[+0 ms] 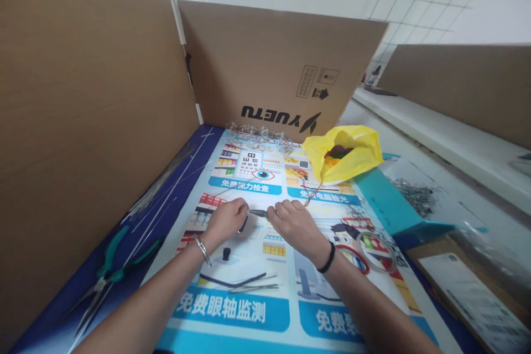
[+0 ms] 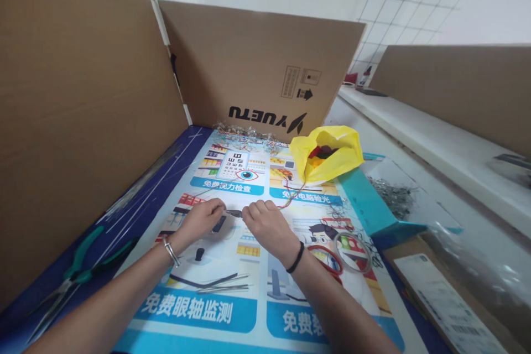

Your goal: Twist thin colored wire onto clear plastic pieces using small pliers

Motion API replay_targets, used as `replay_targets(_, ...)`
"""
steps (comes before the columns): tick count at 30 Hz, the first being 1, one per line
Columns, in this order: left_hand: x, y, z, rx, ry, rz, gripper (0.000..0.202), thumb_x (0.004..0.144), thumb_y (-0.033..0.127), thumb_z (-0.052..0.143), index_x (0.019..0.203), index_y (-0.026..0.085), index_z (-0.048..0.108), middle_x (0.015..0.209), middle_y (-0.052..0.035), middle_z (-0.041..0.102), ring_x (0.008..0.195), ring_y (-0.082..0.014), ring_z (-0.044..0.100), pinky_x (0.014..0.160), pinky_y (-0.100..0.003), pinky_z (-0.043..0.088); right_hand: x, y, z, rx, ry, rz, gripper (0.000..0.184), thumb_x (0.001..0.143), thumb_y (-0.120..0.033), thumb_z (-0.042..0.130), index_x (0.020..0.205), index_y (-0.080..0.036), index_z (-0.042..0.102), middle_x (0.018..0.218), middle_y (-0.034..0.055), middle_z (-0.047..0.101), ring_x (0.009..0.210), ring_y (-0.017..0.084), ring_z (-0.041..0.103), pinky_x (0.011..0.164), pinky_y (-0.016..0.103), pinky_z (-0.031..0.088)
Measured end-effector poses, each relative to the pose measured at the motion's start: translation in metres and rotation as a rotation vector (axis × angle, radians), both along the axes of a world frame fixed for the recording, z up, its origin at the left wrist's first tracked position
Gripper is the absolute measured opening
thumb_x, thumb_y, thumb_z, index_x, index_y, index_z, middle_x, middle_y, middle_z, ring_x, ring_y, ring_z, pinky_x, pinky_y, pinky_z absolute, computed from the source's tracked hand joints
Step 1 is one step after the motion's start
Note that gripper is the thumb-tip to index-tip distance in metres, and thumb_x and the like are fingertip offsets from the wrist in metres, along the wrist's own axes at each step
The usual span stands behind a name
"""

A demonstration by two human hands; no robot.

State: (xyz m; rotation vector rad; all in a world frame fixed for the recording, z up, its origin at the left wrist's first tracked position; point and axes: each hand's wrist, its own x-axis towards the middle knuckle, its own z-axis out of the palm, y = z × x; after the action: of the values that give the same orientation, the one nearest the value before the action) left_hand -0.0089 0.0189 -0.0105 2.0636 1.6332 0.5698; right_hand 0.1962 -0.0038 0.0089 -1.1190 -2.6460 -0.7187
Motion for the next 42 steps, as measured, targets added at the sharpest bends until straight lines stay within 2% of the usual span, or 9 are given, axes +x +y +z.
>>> replay_targets(8, 0.002, -0.004, 0.006, 0.020, 0.160, -0.006, 0.025, 0.085, 0.028, 0.036, 0.079, 0.022, 0.059, 0.069, -0.0028, 0.065, 0.065, -0.0175, 0.058, 0.053, -0.025, 0.027, -0.006, -0.006, 0.003, -0.019, -0.034, -0.038, 0.010, 0.090, -0.018, 0.045, 0.094, -0.015, 0.054, 0.080, 0.0062, 0.054, 0.075, 0.020, 0.044, 0.063, 0.034, 0.026)
replay_targets(14, 0.001, -0.003, 0.003, 0.022, 0.122, -0.013, 0.025, 0.085, 0.027, 0.036, 0.081, 0.022, 0.060, 0.073, -0.0036, 0.066, 0.068, -0.0179, 0.058, 0.056, -0.025, 0.029, -0.004, -0.005, 0.005, -0.045, -0.023, -0.011, 0.007, 0.090, -0.018, 0.047, 0.089, -0.016, 0.054, 0.078, 0.0051, 0.054, 0.074, 0.020, 0.043, 0.063, 0.034, 0.025)
replay_targets(22, -0.003, 0.005, -0.002, -0.061, -0.208, -0.039, 0.022, 0.079, 0.026, 0.042, 0.072, 0.020, 0.062, 0.064, -0.0004, 0.061, 0.063, -0.0157, 0.054, 0.057, -0.024, 0.034, 0.004, 0.002, 0.005, -0.098, 0.103, 0.000, 0.012, 0.089, -0.026, 0.049, 0.084, -0.019, 0.056, 0.075, 0.0043, 0.055, 0.076, 0.020, 0.046, 0.066, 0.033, 0.027)
replay_targets(28, -0.004, 0.009, -0.006, -0.264, -0.499, -0.007, 0.017, 0.072, 0.030, 0.050, 0.070, 0.018, 0.061, 0.057, 0.0031, 0.054, 0.049, -0.0111, 0.046, 0.048, -0.022, 0.032, 0.010, 0.008, 0.001, -0.167, 0.200, -0.022, 0.014, 0.087, -0.032, 0.053, 0.088, -0.019, 0.060, 0.076, 0.0038, 0.058, 0.079, 0.019, 0.049, 0.070, 0.031, 0.031)
replay_targets(33, -0.003, 0.007, -0.001, -0.400, -0.697, 0.041, 0.014, 0.067, 0.030, 0.055, 0.069, 0.016, 0.059, 0.054, 0.0049, 0.049, 0.043, -0.0075, 0.039, 0.044, -0.021, 0.027, 0.012, 0.009, -0.002, -0.208, 0.263, -0.002, 0.017, 0.087, -0.033, 0.053, 0.092, -0.019, 0.061, 0.078, 0.0045, 0.059, 0.080, 0.018, 0.050, 0.072, 0.030, 0.033)
replay_targets(37, -0.002, 0.005, 0.005, -0.447, -0.795, 0.028, 0.016, 0.066, 0.031, 0.059, 0.066, 0.015, 0.056, 0.051, 0.0056, 0.047, 0.043, -0.0069, 0.037, 0.045, -0.021, 0.027, 0.012, 0.009, -0.003, -0.210, 0.298, 0.000, 0.018, 0.087, -0.034, 0.052, 0.092, -0.018, 0.061, 0.078, 0.0047, 0.059, 0.080, 0.018, 0.051, 0.073, 0.030, 0.035)
replay_targets(42, -0.003, 0.004, 0.006, -0.431, -0.840, 0.003, 0.017, 0.069, 0.032, 0.058, 0.068, 0.015, 0.056, 0.054, 0.0056, 0.045, 0.044, -0.0066, 0.038, 0.046, -0.021, 0.028, 0.011, 0.009, -0.005, -0.211, 0.317, -0.007, 0.018, 0.087, -0.034, 0.053, 0.092, -0.019, 0.061, 0.079, 0.0049, 0.059, 0.081, 0.018, 0.051, 0.073, 0.030, 0.036)
